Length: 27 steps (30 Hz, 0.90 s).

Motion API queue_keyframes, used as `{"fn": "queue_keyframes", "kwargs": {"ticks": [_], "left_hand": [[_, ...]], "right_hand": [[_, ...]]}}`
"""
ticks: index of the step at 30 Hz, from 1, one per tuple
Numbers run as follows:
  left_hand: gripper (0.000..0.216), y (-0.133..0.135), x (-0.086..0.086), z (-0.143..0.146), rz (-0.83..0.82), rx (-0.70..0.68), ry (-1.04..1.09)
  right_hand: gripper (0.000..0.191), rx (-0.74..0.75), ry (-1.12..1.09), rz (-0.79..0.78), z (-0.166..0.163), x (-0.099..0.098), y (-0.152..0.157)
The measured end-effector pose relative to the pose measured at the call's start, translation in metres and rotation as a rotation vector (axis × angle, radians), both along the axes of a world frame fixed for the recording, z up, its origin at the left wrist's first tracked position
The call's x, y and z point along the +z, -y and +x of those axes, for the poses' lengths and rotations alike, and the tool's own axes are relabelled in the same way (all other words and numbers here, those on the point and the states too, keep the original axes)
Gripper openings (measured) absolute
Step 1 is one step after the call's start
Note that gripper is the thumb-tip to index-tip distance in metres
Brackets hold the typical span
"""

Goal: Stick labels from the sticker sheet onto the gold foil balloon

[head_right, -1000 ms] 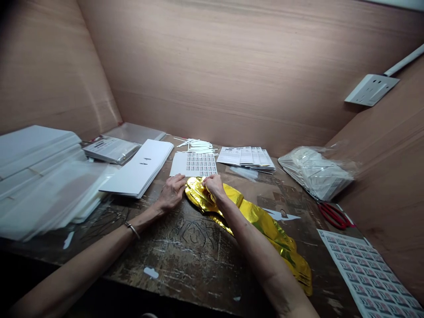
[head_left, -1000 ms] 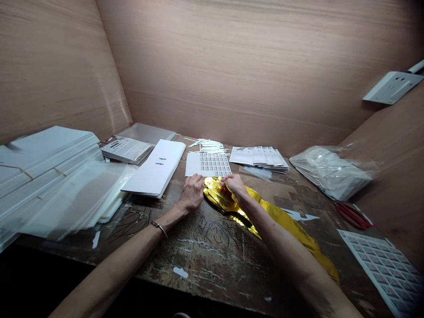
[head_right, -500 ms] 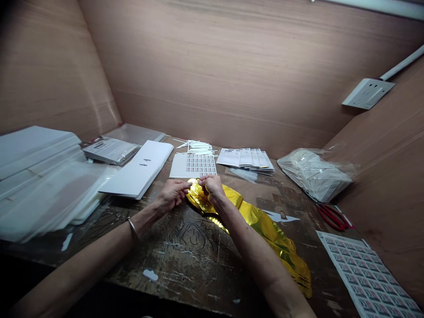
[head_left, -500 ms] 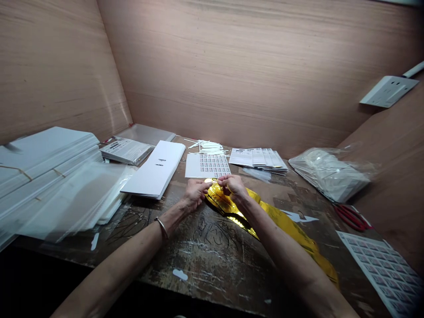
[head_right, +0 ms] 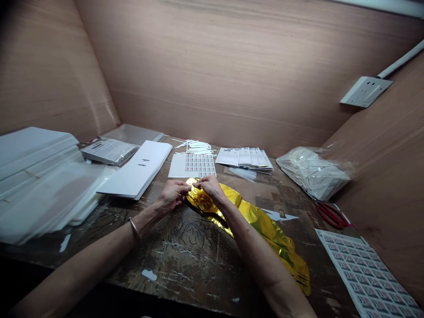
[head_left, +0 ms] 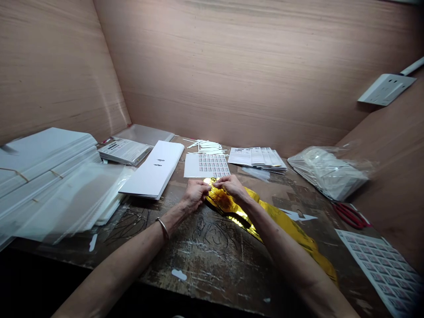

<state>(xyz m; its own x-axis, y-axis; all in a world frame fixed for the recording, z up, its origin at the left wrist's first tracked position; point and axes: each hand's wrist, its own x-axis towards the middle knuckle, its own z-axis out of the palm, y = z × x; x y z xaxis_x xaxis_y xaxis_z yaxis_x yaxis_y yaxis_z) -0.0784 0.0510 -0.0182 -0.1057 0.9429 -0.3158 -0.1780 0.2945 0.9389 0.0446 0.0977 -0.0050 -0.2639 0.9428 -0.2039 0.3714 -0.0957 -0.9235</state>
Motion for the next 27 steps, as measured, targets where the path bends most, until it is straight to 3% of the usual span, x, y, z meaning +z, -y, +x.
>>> {"fn": "queue_keyframes", "kwargs": {"ticks": [4, 8, 11, 16, 27], "left_hand": [[0.019, 0.001, -0.002, 0.002, 0.022, -0.016, -0.066], [0.033, 0.004, 0.001, -0.005, -0.039, 0.087, -0.152], [0.032, 0.008, 0.003, -0.014, -0.089, 0.151, -0.21], [0.028, 0.011, -0.003, -0.017, 0.005, 0.124, -0.36], [0.03, 0.01, -0.009, -0.016, 0.022, 0.08, -0.479]], "right_hand": [[0.015, -0.013, 0.105, 0.089, -0.002, -0.01, -0.005], [0.012, -0.056, 0.178, 0.133, 0.0, -0.011, -0.014], [0.01, -0.066, 0.213, 0.1, 0.005, -0.004, -0.019], [0.005, -0.033, 0.289, -0.019, 0.002, 0.0, -0.022], [0.02, -0.022, 0.399, -0.045, -0.005, -0.008, -0.028]]}}
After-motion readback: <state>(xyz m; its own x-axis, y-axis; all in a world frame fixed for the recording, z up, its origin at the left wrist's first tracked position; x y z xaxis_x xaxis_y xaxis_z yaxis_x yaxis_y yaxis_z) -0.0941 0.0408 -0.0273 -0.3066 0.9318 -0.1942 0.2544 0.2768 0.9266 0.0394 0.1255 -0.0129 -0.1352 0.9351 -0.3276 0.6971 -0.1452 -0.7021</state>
